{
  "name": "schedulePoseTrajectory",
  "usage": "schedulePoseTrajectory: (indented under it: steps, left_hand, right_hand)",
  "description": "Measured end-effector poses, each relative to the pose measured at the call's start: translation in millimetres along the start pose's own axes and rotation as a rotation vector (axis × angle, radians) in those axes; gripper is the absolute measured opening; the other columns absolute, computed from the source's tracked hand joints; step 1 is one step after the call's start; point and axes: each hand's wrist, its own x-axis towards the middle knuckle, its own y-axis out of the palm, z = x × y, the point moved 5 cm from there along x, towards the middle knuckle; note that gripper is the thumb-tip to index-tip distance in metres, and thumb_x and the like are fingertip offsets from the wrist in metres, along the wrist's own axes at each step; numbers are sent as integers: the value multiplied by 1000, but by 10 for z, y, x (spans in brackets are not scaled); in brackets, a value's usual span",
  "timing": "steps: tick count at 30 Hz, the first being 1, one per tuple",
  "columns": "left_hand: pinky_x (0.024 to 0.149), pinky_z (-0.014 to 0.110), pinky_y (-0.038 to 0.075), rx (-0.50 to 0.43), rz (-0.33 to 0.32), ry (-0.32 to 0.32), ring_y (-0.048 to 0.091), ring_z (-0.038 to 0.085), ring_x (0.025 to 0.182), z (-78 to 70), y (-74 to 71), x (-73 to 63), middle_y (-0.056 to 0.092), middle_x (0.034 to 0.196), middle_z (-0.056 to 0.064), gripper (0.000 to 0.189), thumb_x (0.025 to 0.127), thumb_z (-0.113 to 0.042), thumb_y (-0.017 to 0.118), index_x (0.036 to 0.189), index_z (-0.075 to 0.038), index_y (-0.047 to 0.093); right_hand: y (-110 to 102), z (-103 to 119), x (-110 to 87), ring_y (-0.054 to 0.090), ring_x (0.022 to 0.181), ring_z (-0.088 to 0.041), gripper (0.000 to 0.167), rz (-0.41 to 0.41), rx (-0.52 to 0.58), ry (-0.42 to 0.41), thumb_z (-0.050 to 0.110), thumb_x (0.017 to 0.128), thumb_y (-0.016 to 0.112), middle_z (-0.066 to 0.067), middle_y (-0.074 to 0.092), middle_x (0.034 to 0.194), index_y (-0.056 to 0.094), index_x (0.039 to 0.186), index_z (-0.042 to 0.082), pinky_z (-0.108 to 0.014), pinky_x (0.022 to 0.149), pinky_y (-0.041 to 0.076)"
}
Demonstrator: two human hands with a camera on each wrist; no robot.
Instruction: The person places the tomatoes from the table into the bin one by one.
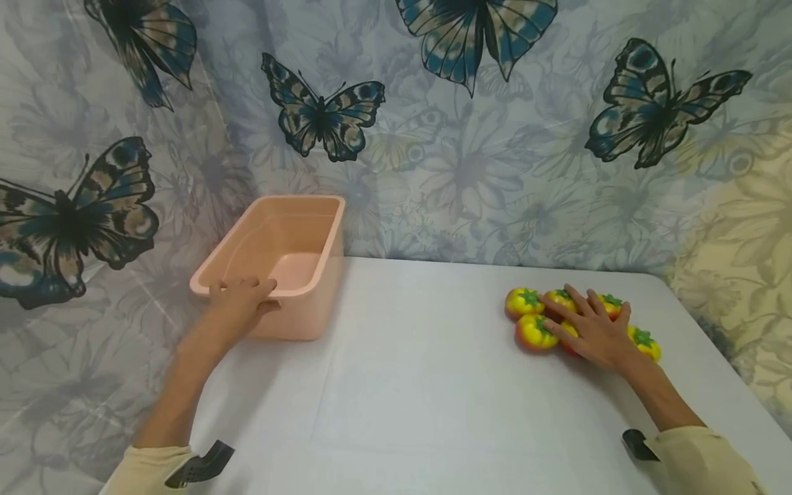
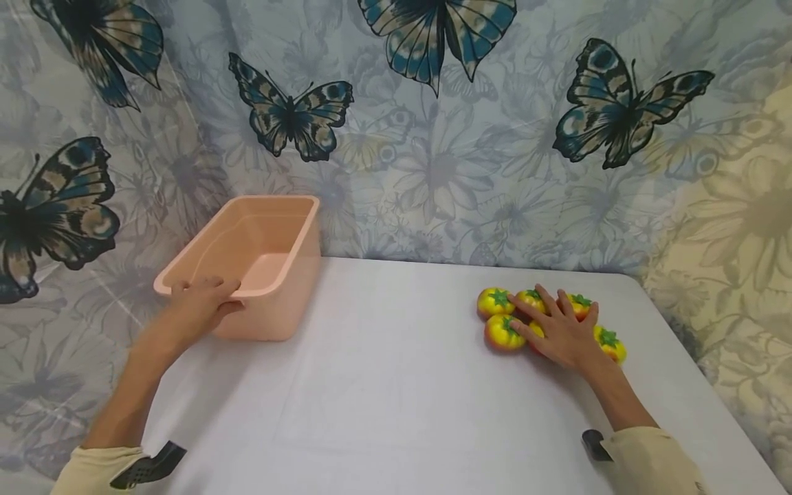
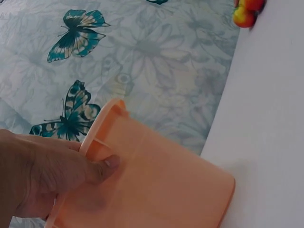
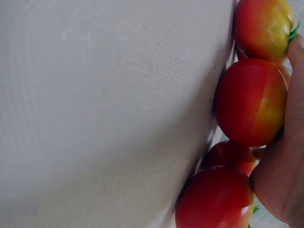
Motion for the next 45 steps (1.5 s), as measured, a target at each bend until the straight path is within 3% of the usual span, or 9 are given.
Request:
schedulePoseTrajectory:
  steps: [6,9,16,31,45]
  left_hand:
    - [65,39,21,-39,33,-15,44,22,64,-66,31,3,51,70,3,25,93,-25,73,86,-15,52]
    - [65,40,23,-37,16,-6,46,22,64,-94,37,-4,51,71,2,25,92,-26,74,86,-16,52]
    - [70,42,21,-68,68,7,38,17,64,-222,36,33,46,70,0,31,93,-23,75,81,-17,48]
    - [69,39,18,-59,51,86,36,18,64,-878,99,74,43,70,-1,25,92,-27,76,84,-18,54]
    - [66,40,27,-40,-19,101,45,18,67,-1483,230,270,59,75,3,18,91,-32,76,92,-18,64]
  right_hand:
    - [-4,8,12,15,147,-71,72,6,-9,6,69,103,40,-28,16,171,30,165,34,-96,101,-9]
    - [-5,7,17,15,147,-72,72,5,-6,9,69,102,40,-29,16,171,30,165,35,-96,100,-10]
    - [-6,7,11,16,146,-72,73,9,-12,12,70,102,40,-29,16,171,29,165,34,-96,101,-9]
    - [11,-25,21,16,146,-72,72,-5,-15,6,69,103,40,-29,16,171,29,165,35,-96,101,-9]
    - [9,-3,33,15,146,-73,73,11,-1,4,69,102,39,-29,14,171,27,166,36,-96,100,-11]
